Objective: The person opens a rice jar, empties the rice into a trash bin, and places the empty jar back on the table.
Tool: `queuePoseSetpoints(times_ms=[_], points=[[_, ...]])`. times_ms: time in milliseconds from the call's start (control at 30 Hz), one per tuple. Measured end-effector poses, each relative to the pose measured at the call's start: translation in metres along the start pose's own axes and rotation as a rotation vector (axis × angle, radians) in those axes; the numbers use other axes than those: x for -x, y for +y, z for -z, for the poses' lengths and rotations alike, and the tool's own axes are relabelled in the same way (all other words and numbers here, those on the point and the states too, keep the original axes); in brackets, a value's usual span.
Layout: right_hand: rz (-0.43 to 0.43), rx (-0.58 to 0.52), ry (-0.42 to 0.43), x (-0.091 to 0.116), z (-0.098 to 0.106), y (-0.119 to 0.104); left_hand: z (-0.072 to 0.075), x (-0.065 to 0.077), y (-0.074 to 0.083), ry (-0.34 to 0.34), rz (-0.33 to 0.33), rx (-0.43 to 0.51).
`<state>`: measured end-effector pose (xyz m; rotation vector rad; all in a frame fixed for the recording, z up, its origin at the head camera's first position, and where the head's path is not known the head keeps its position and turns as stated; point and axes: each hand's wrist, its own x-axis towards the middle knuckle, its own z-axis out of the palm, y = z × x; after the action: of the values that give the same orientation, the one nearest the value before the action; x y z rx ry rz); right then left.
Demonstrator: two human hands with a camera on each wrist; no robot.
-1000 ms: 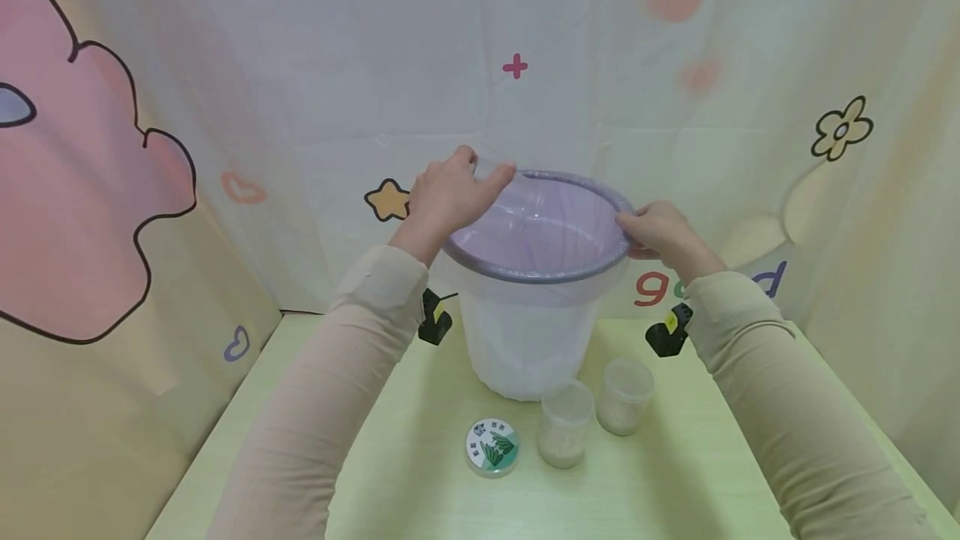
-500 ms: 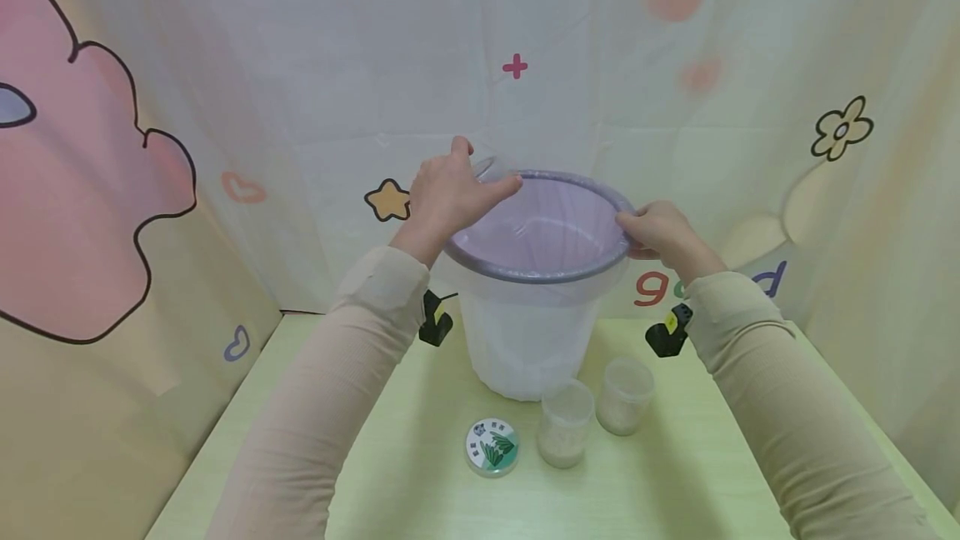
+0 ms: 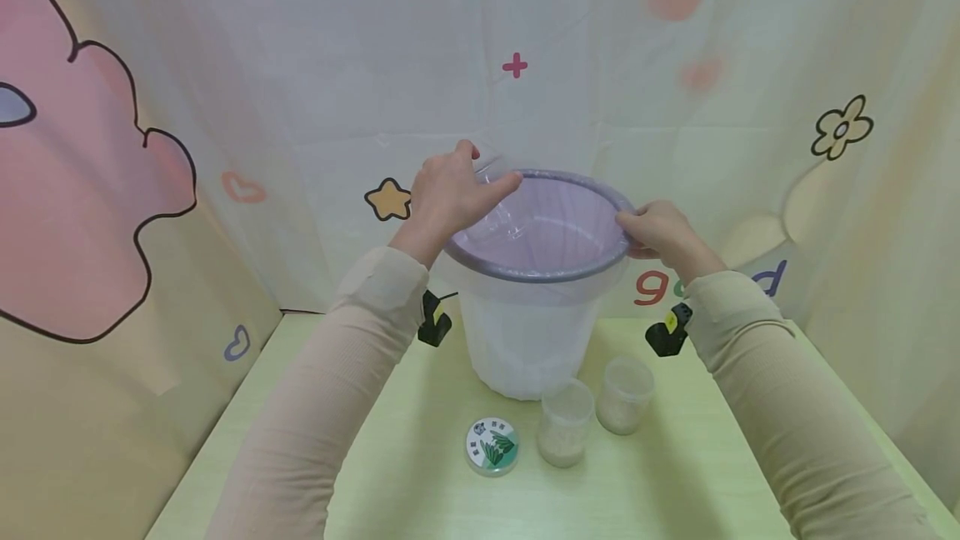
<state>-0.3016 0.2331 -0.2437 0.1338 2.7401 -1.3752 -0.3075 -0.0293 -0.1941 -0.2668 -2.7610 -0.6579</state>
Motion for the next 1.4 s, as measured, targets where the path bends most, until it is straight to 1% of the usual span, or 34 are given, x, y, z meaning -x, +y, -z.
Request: queuePoseSetpoints(times_ms=[133, 367, 533, 667, 800, 1000, 1100, 1233, 1400], points=[[0.000, -0.003, -0.003, 0.000, -0.001, -0.001, -0.001, 0.000, -0.002, 0.018, -0.014, -0.010], [0.002, -0.005, -0.004, 0.000, -0.001, -0.001, 0.000, 0.001, -0.007, 0.018, -0.020, -0.021], [0.001, -0.003, 0.009, 0.000, -0.002, -0.001, 0.003, 0.004, -0.012, 0.023, -0.024, 0.021], [0.002, 0.009, 0.012, 0.000, -0.002, -0.001, 0.006, 0.006, -0.018, 0.047, -0.027, 0.054], [0.001, 0.014, 0.010, 0.000, -0.002, -0.001, 0.009, 0.009, -0.025, 0.100, -0.056, 0.114], [-0.004, 0.012, 0.007, -0.001, -0.003, -0.001, 0.013, 0.014, -0.036, 0.220, -0.106, 0.217], [-0.006, 0.004, 0.004, -0.001, -0.003, -0.001, 0.014, 0.018, -0.043, 0.257, -0.089, 0.281], [-0.004, -0.006, 0.002, 0.000, -0.002, -0.001, 0.015, 0.025, -0.054, 0.308, -0.045, 0.375], [-0.003, -0.011, 0.000, 0.000, -0.002, -0.001, 0.014, 0.035, -0.073, 0.397, -0.034, 0.458]])
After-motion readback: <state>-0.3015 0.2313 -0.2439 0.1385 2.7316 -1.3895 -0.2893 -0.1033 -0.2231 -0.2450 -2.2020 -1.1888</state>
